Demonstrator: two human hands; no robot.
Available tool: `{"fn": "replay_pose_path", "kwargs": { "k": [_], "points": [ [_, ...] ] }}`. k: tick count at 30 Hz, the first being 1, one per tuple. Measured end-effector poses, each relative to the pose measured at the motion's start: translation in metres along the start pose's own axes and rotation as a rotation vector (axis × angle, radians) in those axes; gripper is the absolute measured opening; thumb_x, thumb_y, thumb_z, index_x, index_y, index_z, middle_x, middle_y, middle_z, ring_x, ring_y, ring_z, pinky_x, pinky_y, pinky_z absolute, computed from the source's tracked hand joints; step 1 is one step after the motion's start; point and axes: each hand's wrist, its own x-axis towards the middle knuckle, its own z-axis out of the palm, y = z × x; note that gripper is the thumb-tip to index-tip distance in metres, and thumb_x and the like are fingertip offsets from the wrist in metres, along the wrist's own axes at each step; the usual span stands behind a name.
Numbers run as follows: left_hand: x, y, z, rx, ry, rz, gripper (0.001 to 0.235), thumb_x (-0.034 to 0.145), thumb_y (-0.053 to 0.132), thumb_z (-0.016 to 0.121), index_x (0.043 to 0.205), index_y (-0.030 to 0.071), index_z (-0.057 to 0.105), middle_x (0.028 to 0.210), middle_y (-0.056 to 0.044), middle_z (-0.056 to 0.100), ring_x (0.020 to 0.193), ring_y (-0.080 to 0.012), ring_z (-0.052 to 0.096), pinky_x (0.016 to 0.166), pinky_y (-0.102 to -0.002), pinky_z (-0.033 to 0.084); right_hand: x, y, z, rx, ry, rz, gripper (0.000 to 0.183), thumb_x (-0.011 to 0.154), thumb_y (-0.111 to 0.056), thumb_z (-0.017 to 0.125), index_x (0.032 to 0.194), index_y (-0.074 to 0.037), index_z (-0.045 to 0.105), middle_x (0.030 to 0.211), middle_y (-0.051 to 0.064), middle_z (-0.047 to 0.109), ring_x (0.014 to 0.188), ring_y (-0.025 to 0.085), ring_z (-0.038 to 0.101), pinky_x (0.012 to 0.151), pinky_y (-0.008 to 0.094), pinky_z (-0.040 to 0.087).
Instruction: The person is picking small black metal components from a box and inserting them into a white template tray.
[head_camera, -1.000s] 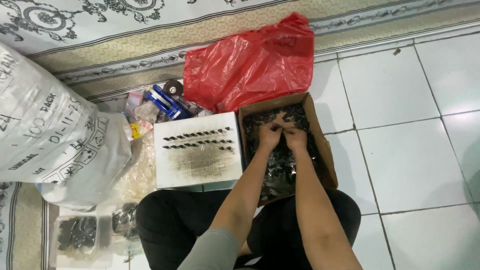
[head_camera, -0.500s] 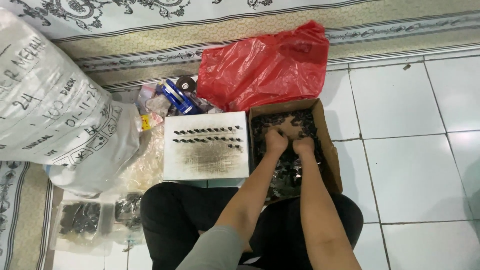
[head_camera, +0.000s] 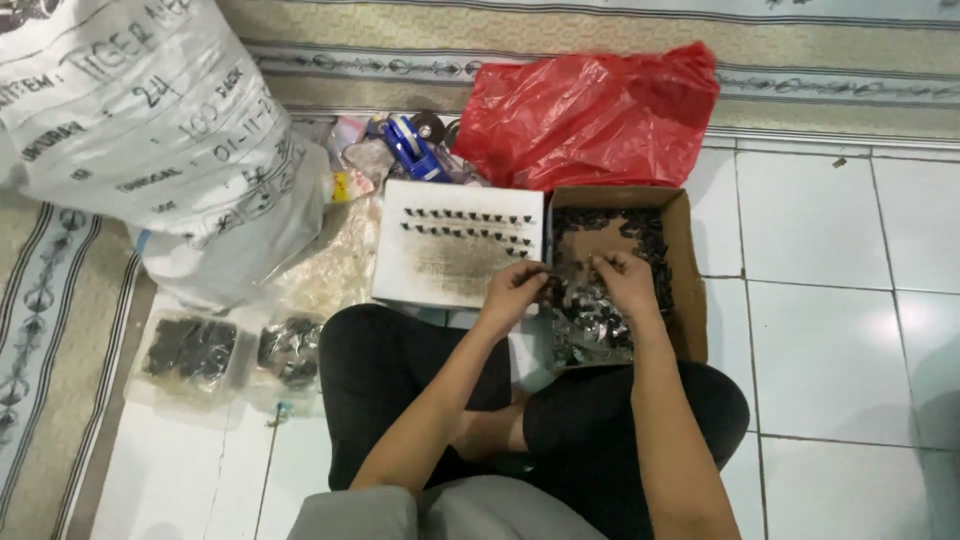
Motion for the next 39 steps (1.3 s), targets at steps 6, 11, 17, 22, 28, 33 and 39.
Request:
{"fn": "replay_pose_path", "kwargs": {
  "k": [6,11,17,22,28,33,39],
  "points": [
    [-0.107,0.049,-0.077,-0.289,0.054,0.113,0.024,0.096,0.002,0.066,0.119,-0.006,0.069,0.093,-0.018,0.07,0.083,-0.0194,0.068,0.07,-0.035,0.065,-0.105,-0.049,0.07,0.334,-0.198,-0.162,0.016,0.099,-0.014,0.072,0.102,0.002,0.073,0.079,0.014,0.067,0.072,0.019,0.06,0.063,0.032,0.054],
    [-0.149,0.057,-0.117,-0.284,0.067,0.171,0.022,0.098,0.002,0.064,0.119,-0.003,0.07,0.096,-0.016,0.071,0.084,-0.0197,0.069,0.071,-0.035,0.066,-0.144,-0.067,0.121,0.433,-0.32,-0.241,0.01,0.097,-0.004,0.069,0.104,0.003,0.071,0.08,0.011,0.067,0.074,0.017,0.065,0.065,0.028,0.054],
    [-0.171,0.07,-0.127,-0.297,0.09,0.317,0.021,0.095,-0.002,0.067,0.115,-0.006,0.071,0.092,-0.019,0.073,0.079,-0.0209,0.071,0.066,-0.037,0.067,-0.166,-0.092,0.145,0.323,-0.316,-0.412,0.009,0.097,-0.002,0.07,0.103,0.004,0.073,0.073,0.01,0.067,0.07,0.014,0.063,0.064,0.026,0.052],
    [-0.171,0.076,-0.119,-0.28,0.108,0.344,0.02,0.092,-0.002,0.07,0.112,-0.006,0.073,0.091,-0.02,0.075,0.076,-0.02,0.073,0.064,-0.036,0.067,-0.172,-0.092,0.144,0.327,-0.261,-0.459,0.006,0.096,-0.001,0.072,0.1,0.002,0.075,0.068,0.007,0.065,0.067,0.009,0.058,0.062,0.023,0.048],
    [-0.172,0.088,-0.102,-0.143,0.08,0.401,0.017,0.09,-0.001,0.074,0.107,-0.001,0.077,0.09,-0.017,0.077,0.077,-0.0171,0.072,0.065,-0.034,0.066,-0.184,-0.101,0.127,0.225,-0.088,-0.544,0.003,0.092,0.0,0.077,0.089,0.0,0.077,0.067,0.009,0.065,0.066,0.01,0.055,0.059,0.027,0.047],
    [-0.165,0.083,-0.095,0.0,0.035,0.457,0.016,0.092,0.004,0.075,0.107,0.005,0.079,0.091,-0.012,0.078,0.084,-0.0182,0.074,0.069,-0.035,0.064,-0.173,-0.08,0.116,0.328,-0.179,-0.36,0.005,0.092,-0.003,0.077,0.088,0.0,0.077,0.063,0.006,0.064,0.063,0.01,0.054,0.057,0.026,0.048],
    [-0.159,0.082,-0.085,-0.043,-0.016,0.41,0.015,0.094,0.004,0.074,0.108,0.004,0.079,0.092,-0.014,0.079,0.084,-0.0155,0.071,0.071,-0.035,0.061,-0.161,-0.053,0.116,0.649,-0.262,-0.084,0.007,0.09,-0.002,0.079,0.095,0.001,0.076,0.072,0.009,0.069,0.065,0.015,0.066,0.06,0.026,0.056]
  ]
}}
